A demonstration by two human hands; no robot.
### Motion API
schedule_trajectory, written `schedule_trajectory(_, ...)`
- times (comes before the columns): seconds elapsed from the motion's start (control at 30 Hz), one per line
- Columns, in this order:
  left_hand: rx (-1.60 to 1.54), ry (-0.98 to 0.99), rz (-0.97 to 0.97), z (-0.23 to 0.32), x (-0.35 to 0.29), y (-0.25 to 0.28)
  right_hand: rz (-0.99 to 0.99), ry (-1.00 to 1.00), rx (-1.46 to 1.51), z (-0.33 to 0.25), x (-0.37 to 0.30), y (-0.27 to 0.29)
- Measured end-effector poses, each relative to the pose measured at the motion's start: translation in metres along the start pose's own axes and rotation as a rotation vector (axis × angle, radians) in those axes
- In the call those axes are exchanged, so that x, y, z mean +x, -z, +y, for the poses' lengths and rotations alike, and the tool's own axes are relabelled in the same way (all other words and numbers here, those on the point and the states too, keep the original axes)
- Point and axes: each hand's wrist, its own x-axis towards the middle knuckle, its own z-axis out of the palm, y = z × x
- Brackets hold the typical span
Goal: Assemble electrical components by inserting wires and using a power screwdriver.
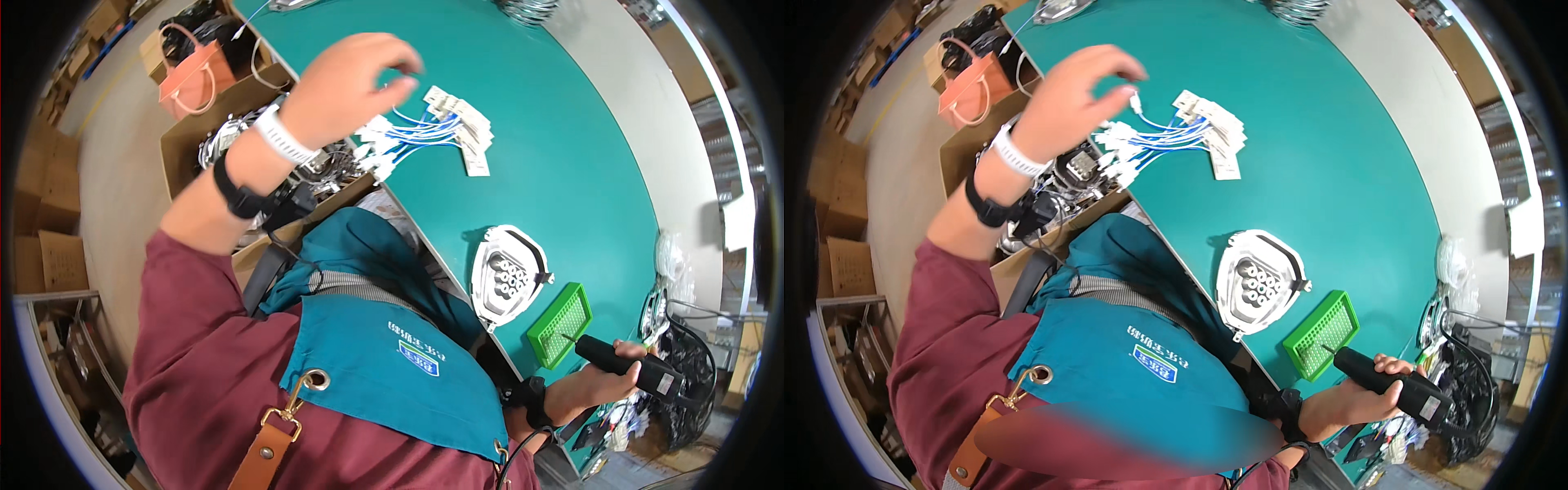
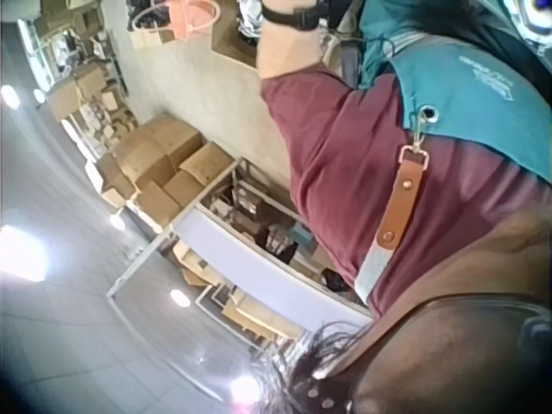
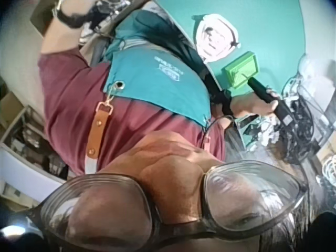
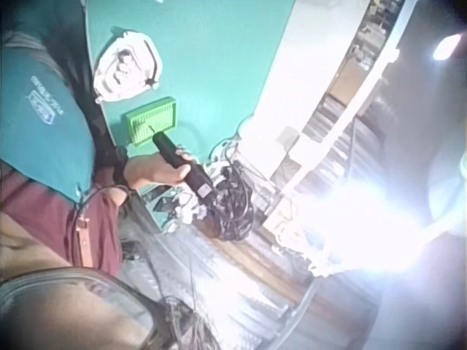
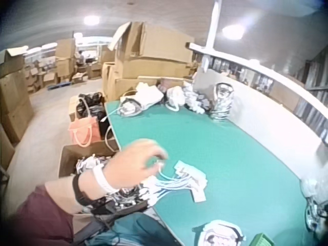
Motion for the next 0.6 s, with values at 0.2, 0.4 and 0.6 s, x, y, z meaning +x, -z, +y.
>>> schedule_trajectory(0.2, 0.288, -0.198, -0.549, -0.029, 0.068, -0.105, -0.054, 0.095, 0.254, -0.027, -0.003, 0.019)
schedule_trajectory(0.4, 0.266, -0.041, -0.807, -0.037, 0.091, -0.124, -0.075, 0.132, 0.241, -0.045, -0.010, 0.024)
schedule_trajectory(0.6, 0.228, -0.107, -0.514, -0.037, 0.094, -0.115, -0.107, 0.113, 0.271, -0.042, -0.002, 0.028)
